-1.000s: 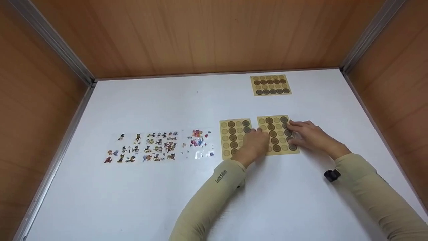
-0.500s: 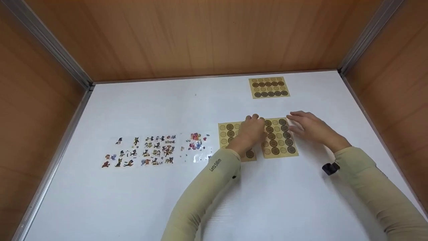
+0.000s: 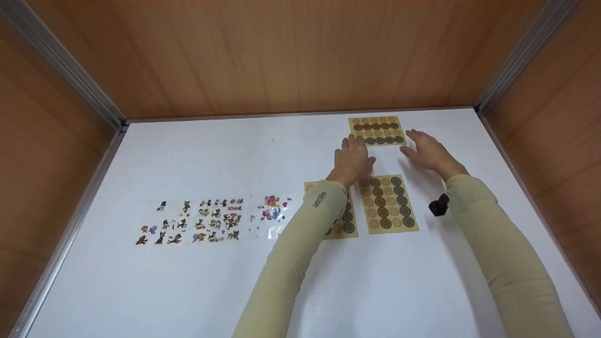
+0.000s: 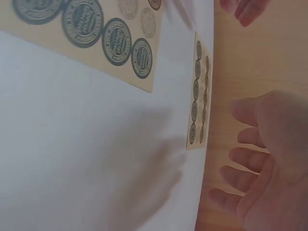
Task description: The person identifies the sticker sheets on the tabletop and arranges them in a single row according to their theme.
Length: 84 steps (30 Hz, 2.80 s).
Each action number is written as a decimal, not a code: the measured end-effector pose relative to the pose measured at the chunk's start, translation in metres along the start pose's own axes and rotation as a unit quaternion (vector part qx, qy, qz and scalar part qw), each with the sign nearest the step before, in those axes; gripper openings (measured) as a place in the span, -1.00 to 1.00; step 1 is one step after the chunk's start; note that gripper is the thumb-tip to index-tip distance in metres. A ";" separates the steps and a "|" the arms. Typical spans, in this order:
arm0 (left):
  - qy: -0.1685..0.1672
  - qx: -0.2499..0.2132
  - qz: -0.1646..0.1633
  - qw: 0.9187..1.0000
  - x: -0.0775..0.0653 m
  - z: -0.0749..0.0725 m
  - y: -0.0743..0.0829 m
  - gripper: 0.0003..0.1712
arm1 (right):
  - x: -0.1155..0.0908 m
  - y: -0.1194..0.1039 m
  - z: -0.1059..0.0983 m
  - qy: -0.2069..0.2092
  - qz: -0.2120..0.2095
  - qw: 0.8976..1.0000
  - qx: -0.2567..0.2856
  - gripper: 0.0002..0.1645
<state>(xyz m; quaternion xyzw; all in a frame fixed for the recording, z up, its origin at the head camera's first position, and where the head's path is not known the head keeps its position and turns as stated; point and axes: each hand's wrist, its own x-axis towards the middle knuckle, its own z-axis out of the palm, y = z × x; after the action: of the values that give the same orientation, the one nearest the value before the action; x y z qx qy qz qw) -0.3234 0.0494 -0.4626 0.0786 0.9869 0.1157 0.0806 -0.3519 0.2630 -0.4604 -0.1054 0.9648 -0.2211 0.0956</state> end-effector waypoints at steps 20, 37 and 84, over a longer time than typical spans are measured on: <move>-0.039 -0.022 -0.021 0.999 0.013 0.030 0.001 -0.19 | 0.024 -0.021 0.046 -0.039 0.071 0.997 0.005 -0.11; -0.016 -0.010 -0.032 0.999 0.011 0.033 0.003 -0.17 | 0.013 -0.018 0.041 0.008 0.019 0.999 -0.032 -0.55; 0.025 -0.080 -0.036 0.996 0.006 0.030 0.005 -0.03 | 0.009 -0.018 0.038 -0.023 0.070 0.994 0.086 0.05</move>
<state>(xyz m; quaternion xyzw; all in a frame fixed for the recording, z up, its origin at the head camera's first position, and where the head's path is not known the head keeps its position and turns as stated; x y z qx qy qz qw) -0.3235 0.0613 -0.4908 0.0334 0.9782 0.1937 0.0665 -0.3488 0.2293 -0.4873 -0.0336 0.9447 -0.2937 0.1420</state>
